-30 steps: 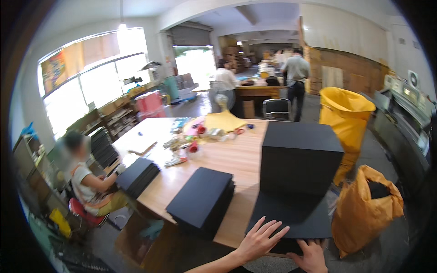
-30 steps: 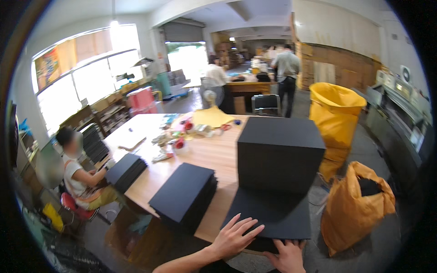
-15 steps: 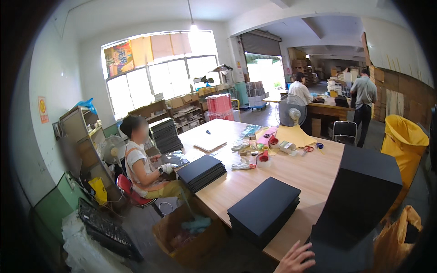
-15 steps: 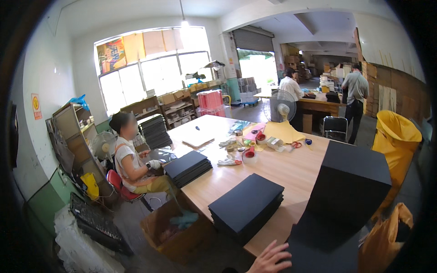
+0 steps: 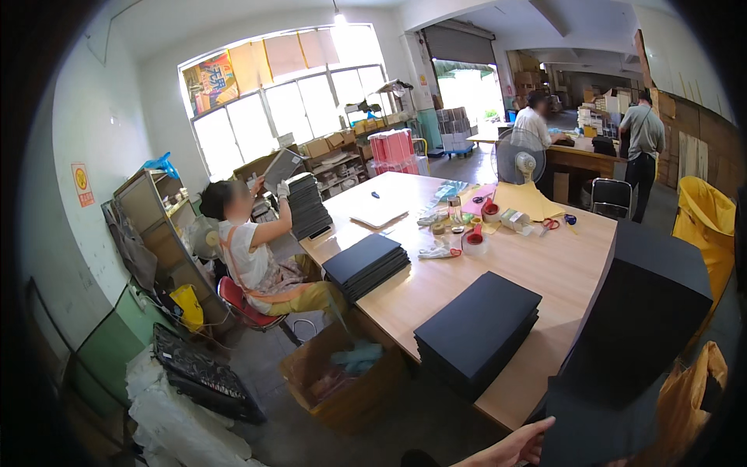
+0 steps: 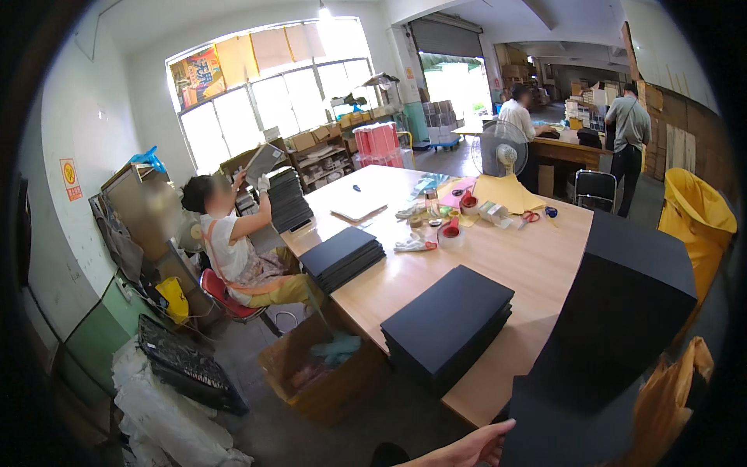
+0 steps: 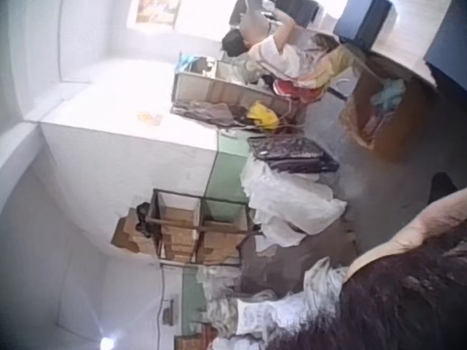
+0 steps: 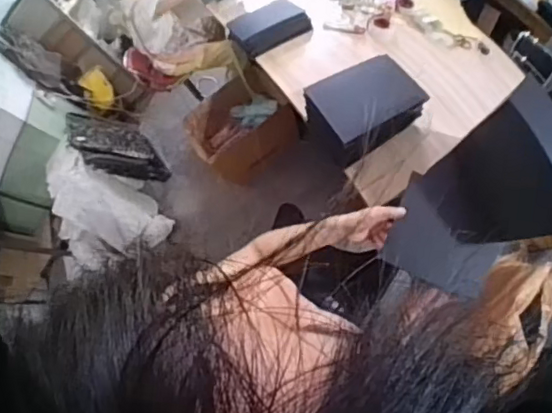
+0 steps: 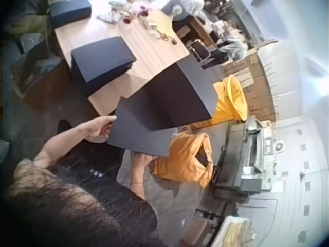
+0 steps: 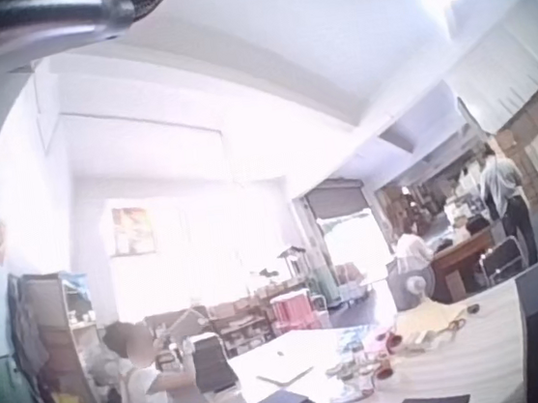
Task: The person repeatedly folds black rectangular sheets in half and stacks them on a table. The person handles each sheet one at a time, aligns the edges, and places the folded pieces into a growing stack.
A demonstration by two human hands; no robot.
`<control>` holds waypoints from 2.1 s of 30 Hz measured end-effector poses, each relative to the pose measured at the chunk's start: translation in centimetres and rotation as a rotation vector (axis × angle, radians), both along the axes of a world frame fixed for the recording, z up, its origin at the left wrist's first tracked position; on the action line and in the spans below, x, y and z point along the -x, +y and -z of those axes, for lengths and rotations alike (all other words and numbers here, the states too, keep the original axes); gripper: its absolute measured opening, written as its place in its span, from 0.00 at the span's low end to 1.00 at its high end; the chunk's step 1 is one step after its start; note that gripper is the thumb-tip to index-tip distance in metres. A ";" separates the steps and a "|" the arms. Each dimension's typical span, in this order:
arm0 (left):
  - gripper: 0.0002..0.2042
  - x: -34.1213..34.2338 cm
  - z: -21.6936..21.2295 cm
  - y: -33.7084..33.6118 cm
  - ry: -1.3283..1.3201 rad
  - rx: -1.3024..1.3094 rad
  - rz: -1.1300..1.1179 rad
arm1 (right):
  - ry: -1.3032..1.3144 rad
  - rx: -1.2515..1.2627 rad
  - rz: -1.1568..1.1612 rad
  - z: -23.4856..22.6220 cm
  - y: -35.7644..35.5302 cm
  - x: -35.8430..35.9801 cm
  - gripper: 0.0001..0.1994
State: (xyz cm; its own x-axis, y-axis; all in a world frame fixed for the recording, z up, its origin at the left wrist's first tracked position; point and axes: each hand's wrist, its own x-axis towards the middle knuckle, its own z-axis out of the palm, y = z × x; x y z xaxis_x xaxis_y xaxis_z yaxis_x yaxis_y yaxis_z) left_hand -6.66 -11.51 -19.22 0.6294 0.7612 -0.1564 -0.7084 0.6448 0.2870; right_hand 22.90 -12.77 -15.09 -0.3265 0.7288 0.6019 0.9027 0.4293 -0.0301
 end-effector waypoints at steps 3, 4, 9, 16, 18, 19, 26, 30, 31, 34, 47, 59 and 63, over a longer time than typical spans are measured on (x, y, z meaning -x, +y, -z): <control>0.13 -0.2 -5.2 -0.2 0.624 -0.157 -0.129 | 0.060 -0.005 -0.025 0.9 0.8 0.0 0.23; 0.12 -0.1 -5.8 -0.4 0.618 -0.182 -0.123 | 0.060 0.001 -0.042 0.7 0.6 -0.3 0.22; 0.13 -0.8 -5.9 -1.6 0.394 -0.270 -0.350 | -0.017 -0.047 -0.003 -0.2 0.5 0.0 0.25; 0.06 11.3 -5.7 -6.0 1.060 0.034 -0.297 | -0.040 -0.106 0.046 -6.0 -0.2 3.3 0.29; 0.06 14.7 -5.6 -7.7 0.802 0.195 -0.545 | -0.069 -0.069 0.060 -5.8 -0.6 2.8 0.32; 0.06 16.5 -4.8 -7.8 0.673 0.101 -0.710 | -0.050 -0.109 0.039 -5.3 0.0 3.0 0.32; 0.15 21.7 -9.8 0.0 0.577 -0.169 -1.058 | 0.016 -0.058 0.040 -4.9 -0.3 2.5 0.33; 0.10 23.9 -8.4 4.2 0.683 -0.121 -0.978 | 0.016 -0.064 0.034 -5.0 -0.2 2.4 0.33; 0.11 24.3 -7.9 5.1 0.713 -0.115 -0.931 | 0.018 -0.078 0.030 -4.8 0.0 2.3 0.34; 0.13 24.6 -6.6 5.8 0.817 -0.016 -0.844 | 0.025 -0.080 0.034 -5.0 0.1 2.5 0.33; 0.25 26.2 -9.0 5.8 1.120 0.039 -0.603 | 0.385 -0.060 -0.064 -5.7 -1.1 0.6 0.29; 0.09 1.8 -17.2 6.9 1.396 -1.017 -0.367 | 1.148 0.297 0.375 -4.4 -0.9 -3.7 0.12; 0.07 -6.0 -17.9 9.6 1.338 -1.601 -0.168 | 0.836 0.412 0.426 -7.1 -1.5 -4.7 0.18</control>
